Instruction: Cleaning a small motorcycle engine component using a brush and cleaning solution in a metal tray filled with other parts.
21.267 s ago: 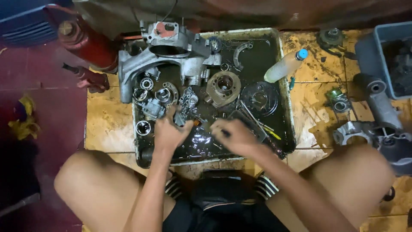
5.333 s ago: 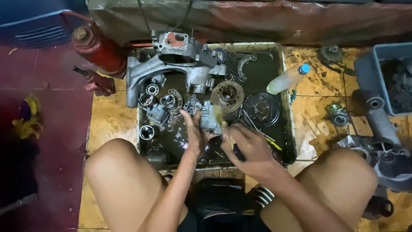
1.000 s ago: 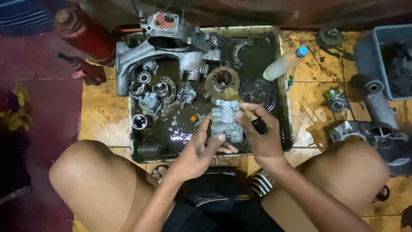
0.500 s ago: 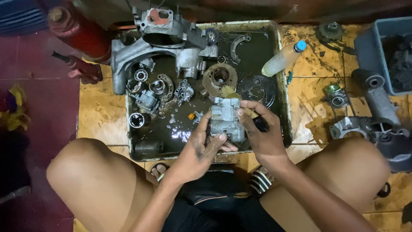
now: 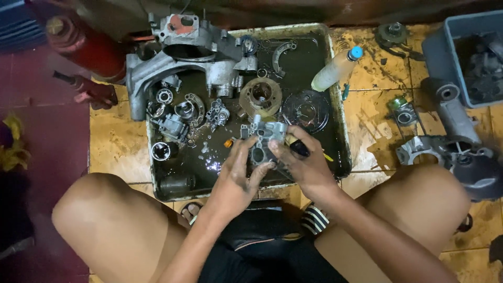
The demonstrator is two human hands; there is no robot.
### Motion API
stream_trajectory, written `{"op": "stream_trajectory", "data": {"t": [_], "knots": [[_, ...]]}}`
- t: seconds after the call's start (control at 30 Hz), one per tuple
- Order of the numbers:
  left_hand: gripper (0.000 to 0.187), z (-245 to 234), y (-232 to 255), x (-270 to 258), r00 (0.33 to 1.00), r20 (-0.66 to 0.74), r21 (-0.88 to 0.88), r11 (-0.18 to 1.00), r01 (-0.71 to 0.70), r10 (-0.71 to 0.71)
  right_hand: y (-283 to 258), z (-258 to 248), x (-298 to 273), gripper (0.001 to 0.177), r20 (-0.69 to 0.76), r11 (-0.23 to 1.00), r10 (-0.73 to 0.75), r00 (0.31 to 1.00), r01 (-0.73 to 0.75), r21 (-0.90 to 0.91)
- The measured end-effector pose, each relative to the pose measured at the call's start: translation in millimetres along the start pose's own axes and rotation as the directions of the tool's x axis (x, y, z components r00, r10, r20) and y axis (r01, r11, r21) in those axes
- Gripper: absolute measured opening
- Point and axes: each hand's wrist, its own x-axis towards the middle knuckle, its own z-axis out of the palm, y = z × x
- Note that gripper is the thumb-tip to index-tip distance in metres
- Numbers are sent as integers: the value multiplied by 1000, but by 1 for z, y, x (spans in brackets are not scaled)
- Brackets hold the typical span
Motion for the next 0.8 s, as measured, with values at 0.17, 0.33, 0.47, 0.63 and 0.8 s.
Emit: {"op": "stream_trajectory", "data": {"t": [0.17, 0.33, 0.47, 0.63, 0.8], "knots": [[50, 14, -20, -6, 979, -135, 152, 980, -131, 152, 34, -13, 18, 43, -30, 970, 164, 986, -156, 189], [64, 30, -51, -1, 824, -441, 226, 933, -282, 356, 63, -18, 38, 41, 65, 860, 265, 962, -266, 435], [76, 18, -39, 5, 820, -566, -222, 974, -47, -90, 28, 7, 29, 48, 192, 862, 186, 963, -254, 438], [93, 6, 2, 20, 716, 72, -882, 290, 370, -694, 51, 10, 36, 45, 201, 942, 100, 975, -158, 297], [90, 10, -34, 13, 690, 232, -969, -99, 227, -685, 45, 23, 36, 35, 99, 983, -119, 988, 131, -126]]}}
